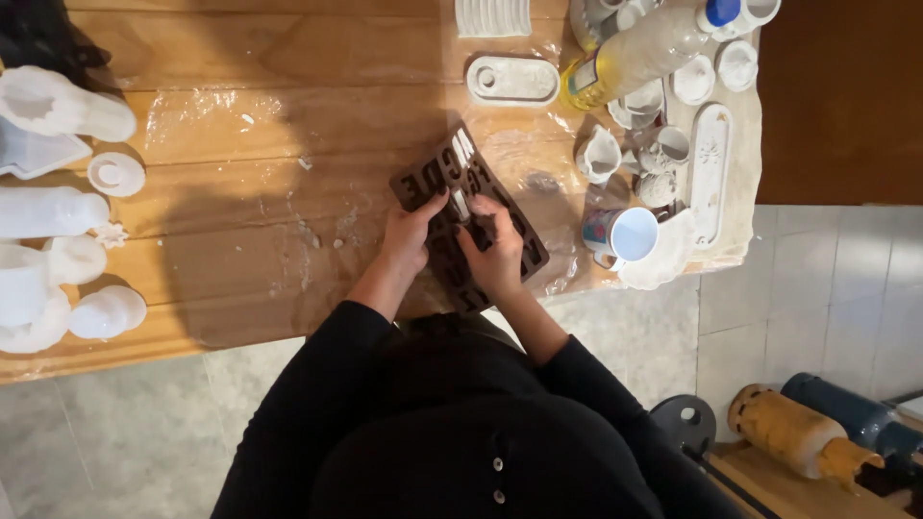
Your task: The recorder is removing wax candle shapes, including a decorative bust and letters, from flexible silicone molds on a workbench.
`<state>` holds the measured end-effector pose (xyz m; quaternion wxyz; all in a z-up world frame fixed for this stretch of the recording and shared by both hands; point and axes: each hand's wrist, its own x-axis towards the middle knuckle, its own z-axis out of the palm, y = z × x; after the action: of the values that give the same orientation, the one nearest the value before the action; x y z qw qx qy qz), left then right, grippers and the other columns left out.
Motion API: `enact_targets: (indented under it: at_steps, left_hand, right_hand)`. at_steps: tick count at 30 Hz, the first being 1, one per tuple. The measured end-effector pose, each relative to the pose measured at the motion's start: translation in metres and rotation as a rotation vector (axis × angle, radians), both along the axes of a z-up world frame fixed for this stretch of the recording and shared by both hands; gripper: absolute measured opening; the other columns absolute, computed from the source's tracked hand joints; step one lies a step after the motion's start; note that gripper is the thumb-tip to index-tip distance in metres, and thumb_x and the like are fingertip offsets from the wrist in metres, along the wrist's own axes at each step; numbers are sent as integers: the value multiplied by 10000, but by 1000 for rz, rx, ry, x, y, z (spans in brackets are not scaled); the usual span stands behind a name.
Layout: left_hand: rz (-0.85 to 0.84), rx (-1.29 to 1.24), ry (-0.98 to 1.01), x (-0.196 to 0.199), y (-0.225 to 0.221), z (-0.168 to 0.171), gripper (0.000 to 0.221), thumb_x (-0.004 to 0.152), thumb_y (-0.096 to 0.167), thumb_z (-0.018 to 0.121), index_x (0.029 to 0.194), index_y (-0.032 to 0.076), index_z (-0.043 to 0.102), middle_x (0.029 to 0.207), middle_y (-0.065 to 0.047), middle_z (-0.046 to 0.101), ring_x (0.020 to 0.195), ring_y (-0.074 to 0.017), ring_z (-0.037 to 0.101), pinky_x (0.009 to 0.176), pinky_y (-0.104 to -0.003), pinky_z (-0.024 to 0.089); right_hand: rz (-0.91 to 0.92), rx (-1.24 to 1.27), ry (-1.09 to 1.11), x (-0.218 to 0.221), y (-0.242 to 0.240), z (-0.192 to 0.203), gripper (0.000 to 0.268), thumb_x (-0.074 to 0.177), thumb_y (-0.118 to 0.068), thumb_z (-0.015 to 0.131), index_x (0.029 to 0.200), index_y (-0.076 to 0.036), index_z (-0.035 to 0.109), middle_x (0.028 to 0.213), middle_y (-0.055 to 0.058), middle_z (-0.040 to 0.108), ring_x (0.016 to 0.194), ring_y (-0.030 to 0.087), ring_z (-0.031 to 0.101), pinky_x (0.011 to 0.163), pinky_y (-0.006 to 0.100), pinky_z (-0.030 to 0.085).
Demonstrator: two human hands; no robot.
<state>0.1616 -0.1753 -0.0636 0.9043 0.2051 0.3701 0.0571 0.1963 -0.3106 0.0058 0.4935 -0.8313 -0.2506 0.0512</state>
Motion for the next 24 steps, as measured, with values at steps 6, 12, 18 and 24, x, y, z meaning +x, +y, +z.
enact_targets:
  at_steps: [6, 12, 18, 24]
  left_hand:
    - [0, 23, 1, -2, 0, -11, 187, 872, 91, 801, 1038, 11, 769, 1004, -66, 774, 872, -168, 726, 764, -329, 570]
    - [-18, -24, -50, -3, 2, -4, 167, 912, 101, 762, 1062, 28, 750, 1010, -60, 767, 881, -181, 727, 769, -341, 580]
    - [-33, 28, -55, -3, -1, -11, 196, 923, 113, 762, 1092, 15, 744, 1018, -64, 759, 883, -179, 720, 781, -336, 577]
    - [88, 193, -26, -4, 5, -9, 254, 898, 120, 778, 1118, 1, 730, 1074, -86, 764, 913, -190, 729, 768, -346, 595]
  right_hand:
    - [-11, 33, 62, -5, 3, -6, 481, 880, 56, 782, 1311, 8, 574, 1287, 152, 684, 1179, 225, 691, 992, 323, 563]
    - [-37, -61, -57, -7, 9, 8, 420, 851, 40, 796, 1242, -2, 647, 1184, 134, 713, 1050, 178, 715, 907, 303, 581]
    - [-143, 206, 359, 2, 9, -24, 245, 927, 32, 752, 1163, 26, 690, 1072, 75, 766, 966, 116, 725, 869, 261, 587]
    - [-204, 277, 314, 9, 5, -28, 164, 967, 59, 719, 1126, 33, 689, 971, 42, 743, 849, 72, 669, 773, 221, 539]
